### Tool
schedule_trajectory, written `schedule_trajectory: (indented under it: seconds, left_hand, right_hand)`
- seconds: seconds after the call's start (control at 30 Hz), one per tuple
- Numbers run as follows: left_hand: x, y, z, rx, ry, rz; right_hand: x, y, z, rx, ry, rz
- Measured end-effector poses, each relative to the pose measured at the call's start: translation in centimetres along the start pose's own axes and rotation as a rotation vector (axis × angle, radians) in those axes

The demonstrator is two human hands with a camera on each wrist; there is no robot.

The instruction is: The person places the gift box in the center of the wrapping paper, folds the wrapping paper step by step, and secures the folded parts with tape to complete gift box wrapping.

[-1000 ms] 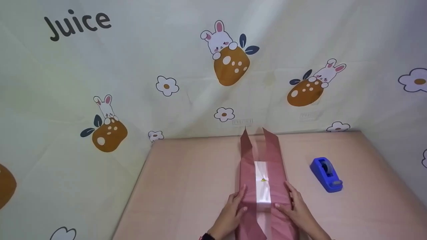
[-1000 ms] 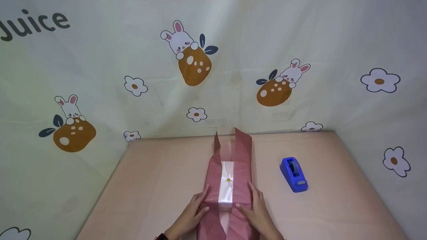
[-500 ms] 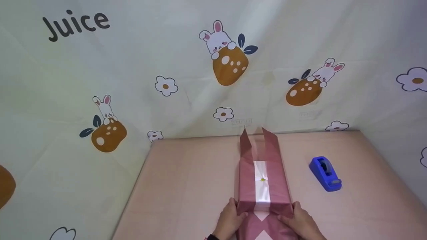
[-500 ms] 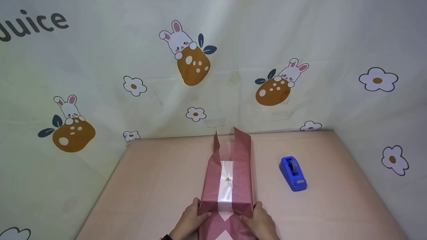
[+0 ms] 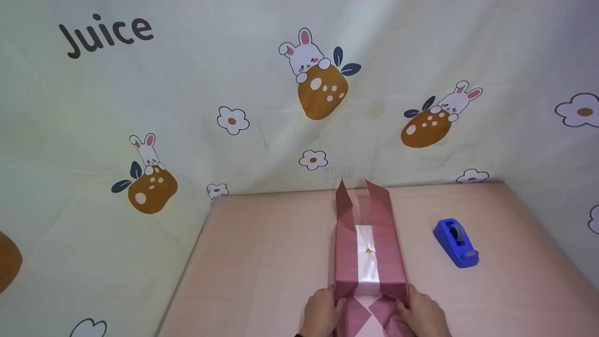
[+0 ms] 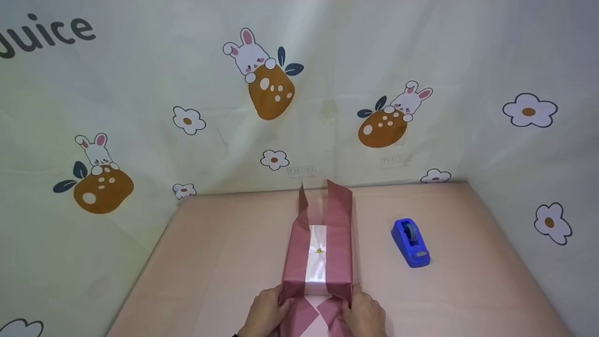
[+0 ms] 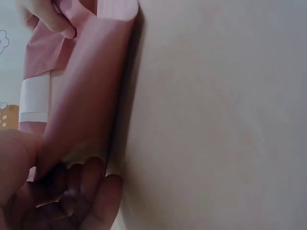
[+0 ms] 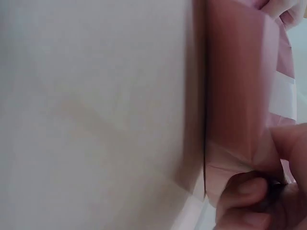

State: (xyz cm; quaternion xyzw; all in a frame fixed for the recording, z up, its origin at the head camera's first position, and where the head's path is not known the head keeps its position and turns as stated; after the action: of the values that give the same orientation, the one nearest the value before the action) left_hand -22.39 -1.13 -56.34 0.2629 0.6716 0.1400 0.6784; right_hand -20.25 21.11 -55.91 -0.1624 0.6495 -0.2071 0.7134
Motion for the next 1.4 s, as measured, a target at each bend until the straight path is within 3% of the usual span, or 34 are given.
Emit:
schedule_trajectory:
  seconds: [0.17,0.53,0.8,0.97,1.4]
  left_hand:
    - [0.0,0.1,-0.1,0.009,0.014,-0.010]
    - [-0.8,-0.1,0.0,0.052,0.024,-0.010]
    - [-0.4,-0.1,-0.6,0.026,-0.042,0.028]
    - [-0.2,0.2,-0.6,0.027,0.001,-0.006]
    - [0.9,1.9,0.9,0.049,0.105,-0.194]
  right_hand:
    - [-0.1,-0.3,0.1,-0.024,0.026,0.031]
    - [-1.0,-0.3,0.2,0.002,-0.051,0.040]
    - [-0.7,-0.4,-0.1,-0.036,0.013,0.136]
    - [-0.9,-1.0,0.0,-0.064,0.060,0.225]
    - [0.1,-2.4,1.3,-0.051,0.041,0.304]
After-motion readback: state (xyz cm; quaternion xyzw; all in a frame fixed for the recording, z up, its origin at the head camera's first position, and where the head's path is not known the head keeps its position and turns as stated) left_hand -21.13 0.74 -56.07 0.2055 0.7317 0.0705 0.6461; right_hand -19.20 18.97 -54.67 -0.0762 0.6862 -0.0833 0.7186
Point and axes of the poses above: each hand's wrist, its own z-axis away from the middle knuckle, its own x-axis out of the palm, y = z × x, the point moved 2 cm from there along -z, towards the middle knuckle, and after that the axes turned 6 degrees about -y, right-handed, at the moved point
